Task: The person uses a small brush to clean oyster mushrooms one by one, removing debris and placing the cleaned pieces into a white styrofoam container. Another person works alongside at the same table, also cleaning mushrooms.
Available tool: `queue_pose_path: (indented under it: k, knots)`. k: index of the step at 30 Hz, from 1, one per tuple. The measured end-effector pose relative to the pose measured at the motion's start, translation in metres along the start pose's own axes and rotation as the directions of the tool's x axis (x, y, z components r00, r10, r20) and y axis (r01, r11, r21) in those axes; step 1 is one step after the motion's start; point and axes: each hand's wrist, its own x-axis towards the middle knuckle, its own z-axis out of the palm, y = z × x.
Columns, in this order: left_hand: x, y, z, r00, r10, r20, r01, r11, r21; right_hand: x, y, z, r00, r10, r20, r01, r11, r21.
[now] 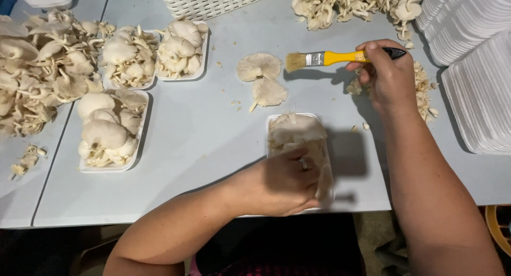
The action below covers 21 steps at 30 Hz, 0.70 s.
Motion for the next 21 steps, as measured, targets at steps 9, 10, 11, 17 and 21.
queue_pose_path:
  k: [9,10,11,17,21]
  knots:
    - [-0.005,-0.001,0.002,1.000,0.009,0.024,-0.010,1.000,0.022,0.000,-0.001,0.000,1.000,0.006,-0.018,-0.006,1.000,0.019]
    - [-0.003,-0.003,-0.003,1.000,0.004,0.023,-0.005,1.000,0.021,0.002,0.001,-0.002,1.000,0.009,-0.015,-0.009,1.000,0.018]
    - [-0.002,-0.004,-0.007,0.999,0.011,-0.030,-0.014,0.996,-0.087,0.004,0.003,-0.005,1.000,-0.001,-0.023,0.002,1.000,0.019]
    - [-0.021,0.006,-0.036,0.861,-0.391,-0.326,0.205,0.852,-0.481,0.013,0.015,-0.019,0.998,-0.029,-0.063,0.035,0.996,0.086]
    - [-0.062,0.044,-0.034,0.416,-0.909,0.000,0.789,0.361,-0.496,0.007,0.002,-0.014,0.996,0.034,-0.081,-0.031,0.999,0.037]
